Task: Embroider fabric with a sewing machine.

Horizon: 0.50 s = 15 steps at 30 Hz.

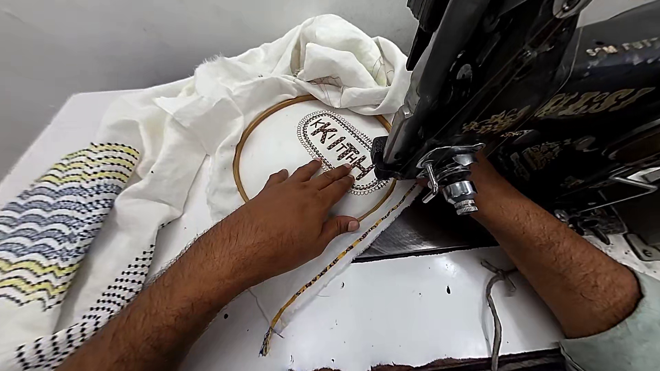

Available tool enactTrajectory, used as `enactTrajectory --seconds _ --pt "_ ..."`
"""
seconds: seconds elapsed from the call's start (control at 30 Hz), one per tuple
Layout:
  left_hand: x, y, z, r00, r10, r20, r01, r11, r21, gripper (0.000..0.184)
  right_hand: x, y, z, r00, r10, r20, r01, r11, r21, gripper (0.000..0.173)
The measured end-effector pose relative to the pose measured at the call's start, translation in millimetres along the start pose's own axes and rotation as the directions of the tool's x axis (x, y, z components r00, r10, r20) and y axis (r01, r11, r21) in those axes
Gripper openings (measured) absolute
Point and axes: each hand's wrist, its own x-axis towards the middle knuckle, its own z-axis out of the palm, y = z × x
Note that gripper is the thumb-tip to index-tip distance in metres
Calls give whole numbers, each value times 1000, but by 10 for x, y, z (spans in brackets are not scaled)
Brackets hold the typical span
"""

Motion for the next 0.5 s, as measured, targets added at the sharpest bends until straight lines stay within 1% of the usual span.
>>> enactTrajectory --seconds 0.13,0.2,0.3,0.37,0.43,0.5 --pt "-2 5 -7 1000 -1 7 1 1000 -5 72 -9 12 15 997 -73 -29 73 997 1 20" --pt "-4 5 -7 1000 -3 3 3 1000 -11 72 -11 3 21 997 -74 -38 74 997 11 21" --pt "1 2 -7 1000 -5 2 5 1000 -11 72 -12 -11 14 999 -35 -28 36 999 33 21" --pt "-1 1 -7 1000 -4 2 4 1000 -13 72 6 2 31 999 -39 -28 39 999 6 21" --pt "-3 1 -9 1000 -6 1 6 1000 -16 73 23 27 57 996 -80 -36 78 996 -39 24" --pt "-4 6 -17 1000 -14 5 14 1000 -18 72 28 51 67 994 -104 -39 102 994 -44 24"
